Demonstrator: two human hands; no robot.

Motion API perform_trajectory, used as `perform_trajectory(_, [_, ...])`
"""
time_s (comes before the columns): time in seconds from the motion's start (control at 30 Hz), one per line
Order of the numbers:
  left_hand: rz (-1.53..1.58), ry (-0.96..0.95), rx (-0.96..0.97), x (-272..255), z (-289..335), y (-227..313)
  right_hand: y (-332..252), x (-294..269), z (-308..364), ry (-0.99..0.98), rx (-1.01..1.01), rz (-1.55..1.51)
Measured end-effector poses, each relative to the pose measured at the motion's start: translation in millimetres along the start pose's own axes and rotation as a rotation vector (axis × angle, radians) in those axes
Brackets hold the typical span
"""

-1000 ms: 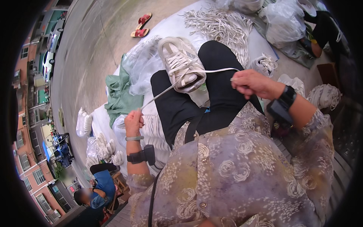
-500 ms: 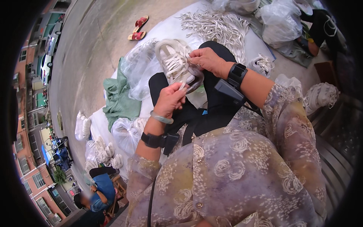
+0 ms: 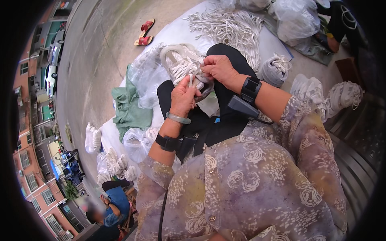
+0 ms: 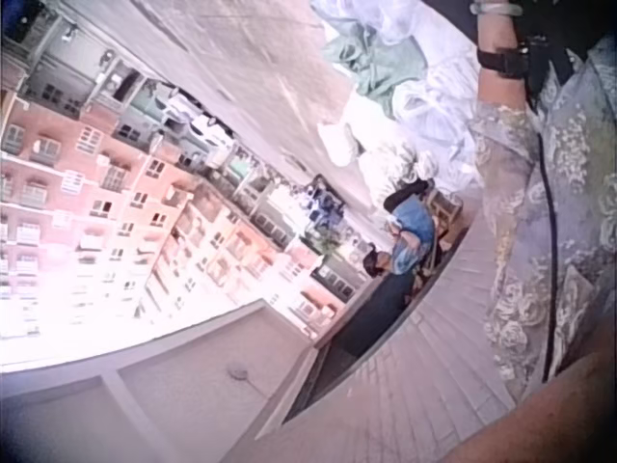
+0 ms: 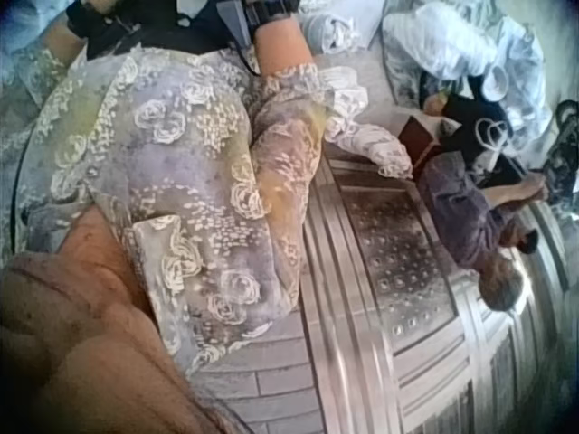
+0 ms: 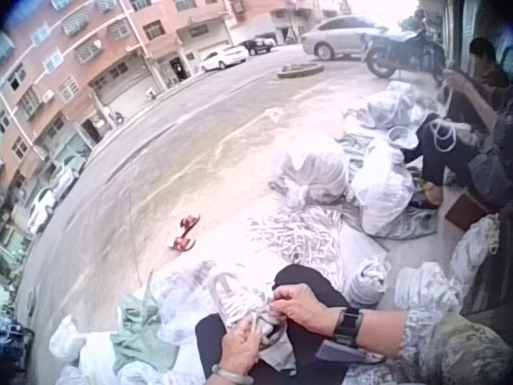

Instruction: Lace a white athletic shoe by hand.

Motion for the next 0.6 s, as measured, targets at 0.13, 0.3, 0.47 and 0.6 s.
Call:
perform_trajectory(0.13, [0.034,-0.021,-0.032,-0.2,0.2,0.6,1.0,2.8,-2.8,0.008,-0.035,-0.016])
perform_trajectory(0.3, [0.045,-0.037,-0.025,0.1,0.1,0.9,3.0,3.7,-3.6,0.017,-0.069,0.019])
perform_trajectory(0.47, [0.006,-0.058,-0.028,0.3,0.6,4.2,6.1,5.7,-4.3,0.057,-0.119,0.061])
perform_trajectory(0.6, [0.034,-0.063,-0.008,-1.0,5.1,7.9,7.0,6.8,-8.1,0.045,-0.286,0.385])
Point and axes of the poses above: each hand's wrist, its own z-axis away from the middle knuckle, its own x-axis out of the palm, y = z × x, the point moved 1 cm from there along -z, towards the middle knuckle
